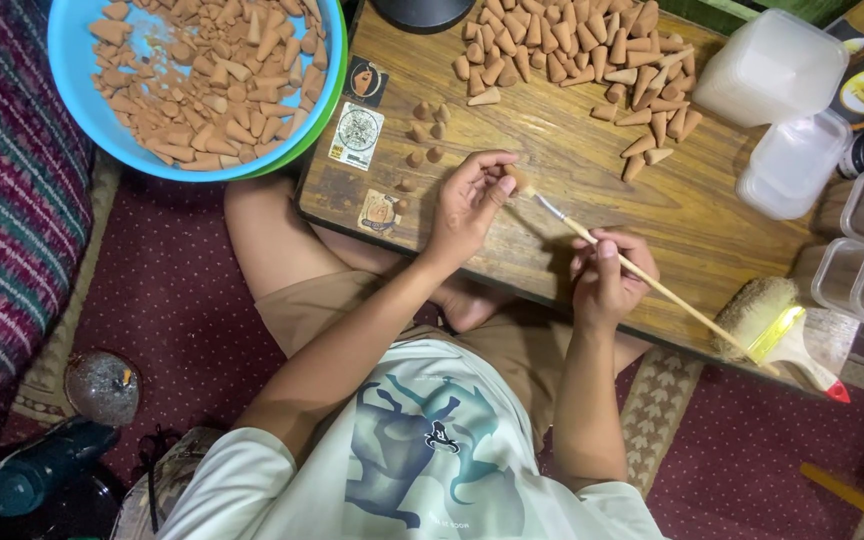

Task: Sort and arrange small incense cones into a line on a wooden table using fingers and a thin stick.

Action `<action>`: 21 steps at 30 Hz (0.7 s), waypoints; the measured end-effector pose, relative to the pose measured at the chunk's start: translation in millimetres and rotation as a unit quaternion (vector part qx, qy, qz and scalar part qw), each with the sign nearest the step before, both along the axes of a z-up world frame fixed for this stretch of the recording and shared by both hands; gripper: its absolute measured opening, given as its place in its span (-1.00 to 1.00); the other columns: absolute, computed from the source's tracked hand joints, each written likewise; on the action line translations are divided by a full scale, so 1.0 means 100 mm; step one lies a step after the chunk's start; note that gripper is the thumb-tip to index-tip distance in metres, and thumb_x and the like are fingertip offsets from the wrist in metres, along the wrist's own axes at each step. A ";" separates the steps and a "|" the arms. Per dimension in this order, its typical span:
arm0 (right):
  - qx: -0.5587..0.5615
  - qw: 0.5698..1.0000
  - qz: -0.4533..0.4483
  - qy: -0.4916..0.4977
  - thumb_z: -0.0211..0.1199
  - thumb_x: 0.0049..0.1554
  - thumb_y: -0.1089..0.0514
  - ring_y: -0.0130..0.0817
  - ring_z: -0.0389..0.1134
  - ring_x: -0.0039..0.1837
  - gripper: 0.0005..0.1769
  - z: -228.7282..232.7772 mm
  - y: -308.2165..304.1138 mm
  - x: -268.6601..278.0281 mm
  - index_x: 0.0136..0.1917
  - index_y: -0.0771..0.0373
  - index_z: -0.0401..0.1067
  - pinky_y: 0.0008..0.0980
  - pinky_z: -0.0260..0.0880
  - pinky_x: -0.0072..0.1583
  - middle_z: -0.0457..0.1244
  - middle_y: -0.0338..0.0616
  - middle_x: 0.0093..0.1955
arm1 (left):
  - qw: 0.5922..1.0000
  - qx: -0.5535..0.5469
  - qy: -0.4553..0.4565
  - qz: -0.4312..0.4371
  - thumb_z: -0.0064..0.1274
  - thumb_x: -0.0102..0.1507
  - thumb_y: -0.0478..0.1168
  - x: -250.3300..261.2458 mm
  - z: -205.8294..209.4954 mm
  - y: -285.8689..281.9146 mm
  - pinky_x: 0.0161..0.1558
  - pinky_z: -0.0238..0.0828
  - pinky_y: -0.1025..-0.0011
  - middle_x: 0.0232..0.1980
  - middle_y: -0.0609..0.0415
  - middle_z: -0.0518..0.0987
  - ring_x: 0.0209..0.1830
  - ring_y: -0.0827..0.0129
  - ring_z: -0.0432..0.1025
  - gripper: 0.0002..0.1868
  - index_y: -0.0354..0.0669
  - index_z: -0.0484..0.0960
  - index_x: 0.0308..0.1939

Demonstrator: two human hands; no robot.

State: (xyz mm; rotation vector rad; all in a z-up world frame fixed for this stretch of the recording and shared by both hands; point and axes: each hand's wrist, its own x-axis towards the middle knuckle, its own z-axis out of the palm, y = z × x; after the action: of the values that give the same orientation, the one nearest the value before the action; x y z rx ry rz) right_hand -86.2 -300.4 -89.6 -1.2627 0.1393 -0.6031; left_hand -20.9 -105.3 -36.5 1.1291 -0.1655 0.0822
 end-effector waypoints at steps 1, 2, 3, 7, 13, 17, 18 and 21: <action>0.000 1.000 0.000 0.001 0.26 0.22 0.16 -0.38 0.25 -0.51 -0.71 0.01 0.00 0.01 -0.06 0.53 0.42 -0.52 0.19 -0.47 0.31 0.30 -0.32 | 1.000 0.000 0.001 0.000 0.05 0.41 -0.32 0.01 -0.04 0.00 0.00 0.56 0.47 -0.11 -0.01 0.59 -0.14 0.47 0.54 -0.76 -0.29 0.55 0.15; -0.001 1.000 -0.009 0.000 0.24 0.23 0.17 -0.37 0.26 -0.51 -0.71 0.03 0.00 0.01 -0.03 0.53 0.42 -0.53 0.19 -0.47 0.31 0.30 -0.31 | 1.000 -0.001 0.001 -0.001 0.06 0.41 -0.33 0.03 -0.09 0.00 -0.01 0.56 0.47 -0.12 -0.01 0.59 -0.14 0.48 0.54 -0.76 -0.30 0.56 0.14; -0.002 1.000 -0.018 -0.002 0.22 0.24 0.18 -0.37 0.27 -0.50 -0.71 0.04 0.00 0.02 -0.01 0.54 0.41 -0.54 0.19 -0.47 0.32 0.30 -0.31 | 1.000 -0.002 0.000 -0.002 0.07 0.40 -0.33 0.05 -0.13 0.00 -0.01 0.56 0.48 -0.13 -0.01 0.59 -0.15 0.48 0.54 -0.76 -0.30 0.57 0.14; -0.007 1.000 0.000 -0.009 0.26 0.20 0.18 -0.32 0.28 -0.52 -0.71 0.05 0.01 0.01 -0.09 0.55 0.42 -0.51 0.20 -0.48 0.31 0.34 -0.34 | 1.000 -0.009 0.006 -0.001 0.07 0.40 -0.33 0.02 -0.01 -0.02 -0.03 0.56 0.51 -0.14 0.00 0.58 -0.18 0.51 0.52 -0.76 -0.30 0.56 0.15; -0.016 1.000 0.005 -0.010 0.25 0.20 0.18 -0.34 0.26 -0.53 -0.72 -0.01 -0.04 0.00 -0.10 0.53 0.43 -0.53 0.18 -0.48 0.30 0.31 -0.36 | 0.999 0.041 -0.022 0.021 0.09 0.38 -0.36 0.01 -0.04 -0.03 -0.03 0.57 0.50 -0.10 0.00 0.60 -0.12 0.45 0.56 -0.77 -0.27 0.58 0.12; -0.019 1.000 -0.016 0.010 0.24 0.23 0.16 -0.40 0.27 -0.49 -0.73 0.01 0.01 0.02 -0.04 0.49 0.45 -0.56 0.20 -0.44 0.33 0.24 -0.32 | 0.992 0.109 -0.044 0.055 0.12 0.35 -0.40 0.00 -0.09 -0.07 0.00 0.56 0.42 -0.05 -0.05 0.63 -0.07 0.32 0.58 -0.71 -0.26 0.58 0.16; -0.034 0.999 -0.021 0.019 0.25 0.24 0.16 -0.42 0.29 -0.47 -0.73 0.03 0.04 0.03 -0.03 0.49 0.45 -0.57 0.20 -0.43 0.34 0.21 -0.31 | 0.989 0.126 -0.046 0.063 0.13 0.33 -0.40 -0.01 -0.09 -0.08 0.02 0.56 0.38 -0.02 -0.07 0.63 -0.04 0.27 0.58 -0.71 -0.27 0.58 0.15; -0.052 0.998 -0.029 0.019 0.27 0.24 0.16 -0.40 0.30 -0.44 -0.72 0.14 0.09 0.05 -0.01 0.51 0.46 -0.55 0.22 -0.42 0.35 0.22 -0.30 | 0.985 0.141 -0.045 0.090 0.15 0.32 -0.43 0.00 -0.01 -0.03 0.02 0.56 0.40 -0.04 0.00 0.64 -0.04 0.30 0.58 -0.78 -0.22 0.62 0.04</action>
State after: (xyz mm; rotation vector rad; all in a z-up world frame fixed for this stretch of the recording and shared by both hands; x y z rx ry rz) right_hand -81.6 -291.6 -75.7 -1.3761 0.1785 -0.6429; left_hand -20.5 -108.5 -37.5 1.4227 -0.1595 0.2781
